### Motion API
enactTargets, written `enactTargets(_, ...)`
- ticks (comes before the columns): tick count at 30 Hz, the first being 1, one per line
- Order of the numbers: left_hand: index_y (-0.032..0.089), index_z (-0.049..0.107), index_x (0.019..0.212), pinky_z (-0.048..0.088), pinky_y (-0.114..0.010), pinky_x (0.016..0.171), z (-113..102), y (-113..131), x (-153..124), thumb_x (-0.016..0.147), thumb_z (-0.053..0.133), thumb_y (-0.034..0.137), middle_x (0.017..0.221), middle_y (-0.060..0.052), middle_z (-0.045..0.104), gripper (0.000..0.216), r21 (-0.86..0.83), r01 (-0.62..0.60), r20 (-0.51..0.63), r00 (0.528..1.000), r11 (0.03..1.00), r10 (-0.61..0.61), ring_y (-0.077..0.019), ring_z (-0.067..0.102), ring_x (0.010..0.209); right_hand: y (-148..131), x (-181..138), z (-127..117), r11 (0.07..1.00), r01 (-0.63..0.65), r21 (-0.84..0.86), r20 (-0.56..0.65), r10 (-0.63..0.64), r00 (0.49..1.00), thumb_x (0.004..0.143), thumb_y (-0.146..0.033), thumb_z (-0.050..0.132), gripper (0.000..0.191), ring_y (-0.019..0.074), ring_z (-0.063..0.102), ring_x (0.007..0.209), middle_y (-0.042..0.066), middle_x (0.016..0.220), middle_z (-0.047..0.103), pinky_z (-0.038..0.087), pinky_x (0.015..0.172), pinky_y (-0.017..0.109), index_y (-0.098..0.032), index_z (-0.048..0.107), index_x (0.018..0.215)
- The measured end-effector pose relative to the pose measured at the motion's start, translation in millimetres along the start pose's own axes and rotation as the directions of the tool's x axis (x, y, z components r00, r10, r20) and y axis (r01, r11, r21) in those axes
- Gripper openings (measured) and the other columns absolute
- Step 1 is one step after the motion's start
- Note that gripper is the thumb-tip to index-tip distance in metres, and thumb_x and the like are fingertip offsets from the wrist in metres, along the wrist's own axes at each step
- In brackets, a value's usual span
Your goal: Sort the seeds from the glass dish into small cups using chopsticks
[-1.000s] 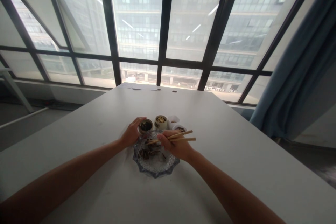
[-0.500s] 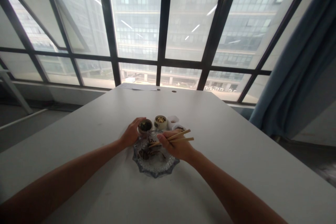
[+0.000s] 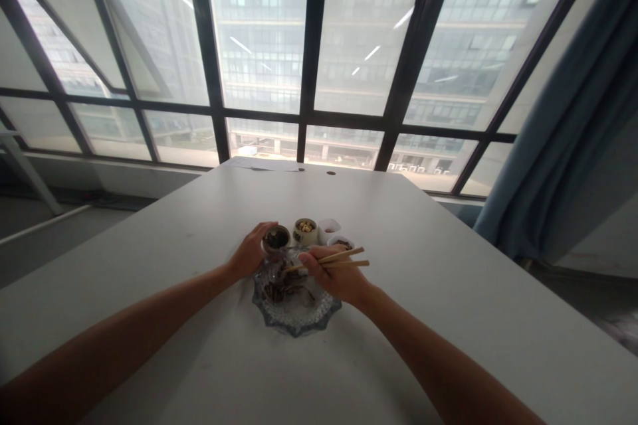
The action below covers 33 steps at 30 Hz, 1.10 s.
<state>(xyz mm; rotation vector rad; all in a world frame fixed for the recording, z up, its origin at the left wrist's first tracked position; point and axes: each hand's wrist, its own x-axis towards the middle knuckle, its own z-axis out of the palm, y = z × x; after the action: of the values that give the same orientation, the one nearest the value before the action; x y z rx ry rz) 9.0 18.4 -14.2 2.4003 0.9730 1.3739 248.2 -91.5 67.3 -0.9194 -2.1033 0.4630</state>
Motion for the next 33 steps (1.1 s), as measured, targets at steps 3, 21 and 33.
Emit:
enactTargets(3,0.017,0.053,0.131,0.048,-0.047,0.106,0,0,0,0.073,0.08,0.039,0.126,-0.015,0.061,0.067,-0.002,0.005,-0.005,1.0,1.0,-0.005,-0.0294,0.06,0.117,-1,0,0,1.0,0.008,-0.014,-0.001,-0.008,1.0,0.1,-0.047,0.045,0.05,0.0113,0.052,0.045,0.003,0.052,0.059,0.038,0.044,0.022,-0.017,0.059,0.063)
enactTargets(21,0.016,0.053,0.131,0.048,-0.047,0.107,-1,2,0,0.074,0.078,0.035,0.127,-0.016,0.061,0.065,-0.008,0.017,0.007,1.0,1.0,-0.017,-0.0296,0.059,0.119,6,-4,11,0.993,-0.096,0.072,-0.07,0.101,0.992,0.099,-0.049,0.048,0.047,0.0124,0.058,0.046,0.002,0.053,0.063,0.044,0.047,0.022,-0.018,0.062,0.066)
enactTargets(33,0.017,0.052,0.132,0.048,-0.049,0.107,-2,3,0,0.074,0.079,0.035,0.128,-0.016,0.06,0.066,-0.001,0.011,0.009,1.0,1.0,-0.011,-0.0301,0.059,0.12,7,-1,13,0.983,-0.143,0.118,-0.121,0.157,0.98,0.097,-0.058,0.045,0.053,0.0133,0.059,0.043,0.004,0.053,0.064,0.045,0.042,0.022,-0.017,0.062,0.067)
